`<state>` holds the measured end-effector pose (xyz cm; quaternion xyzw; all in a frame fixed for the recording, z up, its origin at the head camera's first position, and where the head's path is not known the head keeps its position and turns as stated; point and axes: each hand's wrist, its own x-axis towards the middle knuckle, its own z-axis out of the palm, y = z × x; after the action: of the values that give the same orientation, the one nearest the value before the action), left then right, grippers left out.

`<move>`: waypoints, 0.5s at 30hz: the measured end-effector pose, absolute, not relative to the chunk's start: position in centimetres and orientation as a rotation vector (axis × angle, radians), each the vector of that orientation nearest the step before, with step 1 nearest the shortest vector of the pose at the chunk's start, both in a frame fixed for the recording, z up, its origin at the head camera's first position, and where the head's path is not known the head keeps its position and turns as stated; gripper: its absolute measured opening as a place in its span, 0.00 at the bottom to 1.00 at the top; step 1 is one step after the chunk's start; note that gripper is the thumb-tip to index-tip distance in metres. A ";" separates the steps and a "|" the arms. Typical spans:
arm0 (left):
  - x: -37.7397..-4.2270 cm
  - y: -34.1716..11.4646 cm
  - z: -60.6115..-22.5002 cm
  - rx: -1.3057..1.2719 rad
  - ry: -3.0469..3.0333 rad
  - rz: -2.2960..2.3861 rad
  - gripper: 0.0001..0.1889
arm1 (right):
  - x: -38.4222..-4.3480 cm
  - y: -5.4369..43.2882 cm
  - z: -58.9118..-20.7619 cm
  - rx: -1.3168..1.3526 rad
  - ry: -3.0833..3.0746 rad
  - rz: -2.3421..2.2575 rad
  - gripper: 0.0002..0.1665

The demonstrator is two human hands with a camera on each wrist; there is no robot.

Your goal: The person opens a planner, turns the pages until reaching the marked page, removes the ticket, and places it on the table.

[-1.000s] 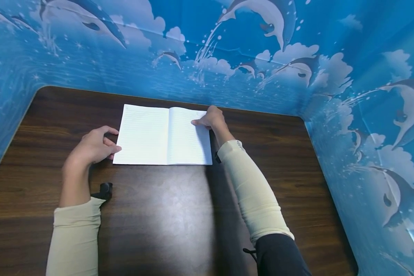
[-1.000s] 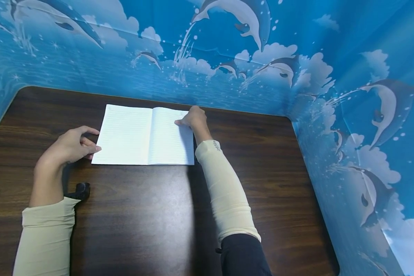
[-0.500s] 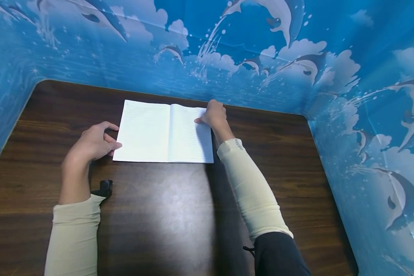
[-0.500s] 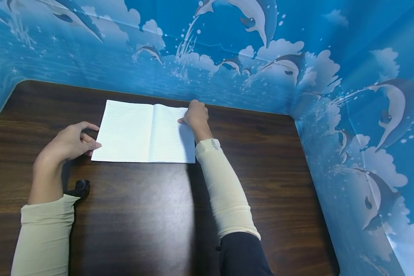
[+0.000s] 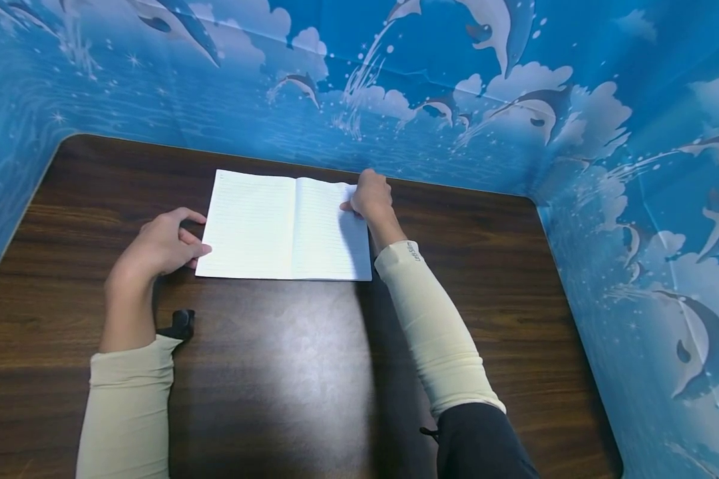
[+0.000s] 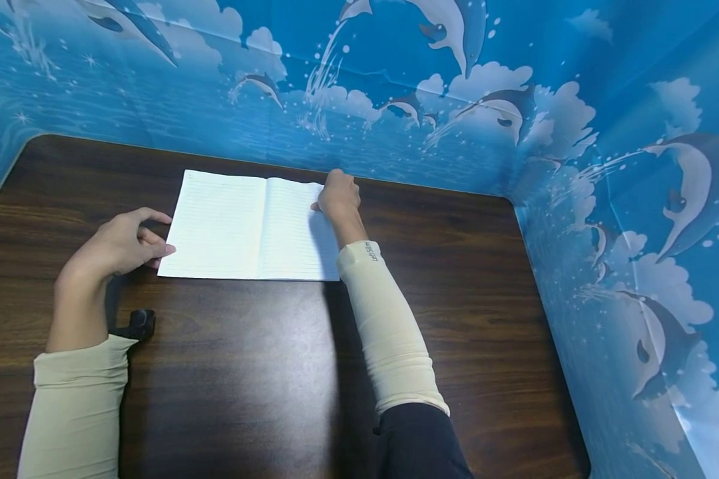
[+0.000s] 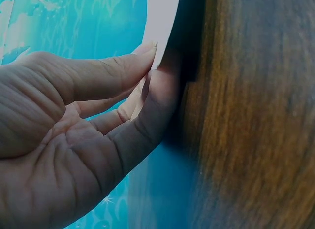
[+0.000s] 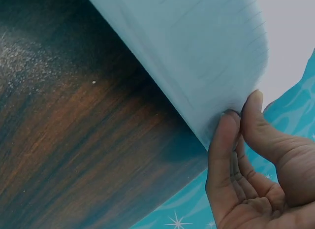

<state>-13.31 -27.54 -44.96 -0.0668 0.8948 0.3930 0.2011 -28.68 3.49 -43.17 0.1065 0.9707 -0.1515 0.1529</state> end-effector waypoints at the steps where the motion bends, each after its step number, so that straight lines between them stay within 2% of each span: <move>1: -13.3 -27.5 -45.0 -0.183 2.500 1.097 0.32 | -28.7 3.5 -43.2 0.307 2.786 -0.437 0.36; 7: -13.4 -27.5 -44.9 -0.173 2.496 1.095 0.32 | -28.5 3.6 -43.1 0.320 2.790 -0.450 0.32; 15: -13.2 -27.7 -45.0 -0.189 2.491 1.097 0.33 | -28.2 3.8 -43.5 0.320 2.771 -0.509 0.35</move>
<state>-13.22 -27.65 -44.99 -0.0677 0.8936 0.3935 0.2050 -28.16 3.77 -43.46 0.1116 0.9659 -0.1772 0.1523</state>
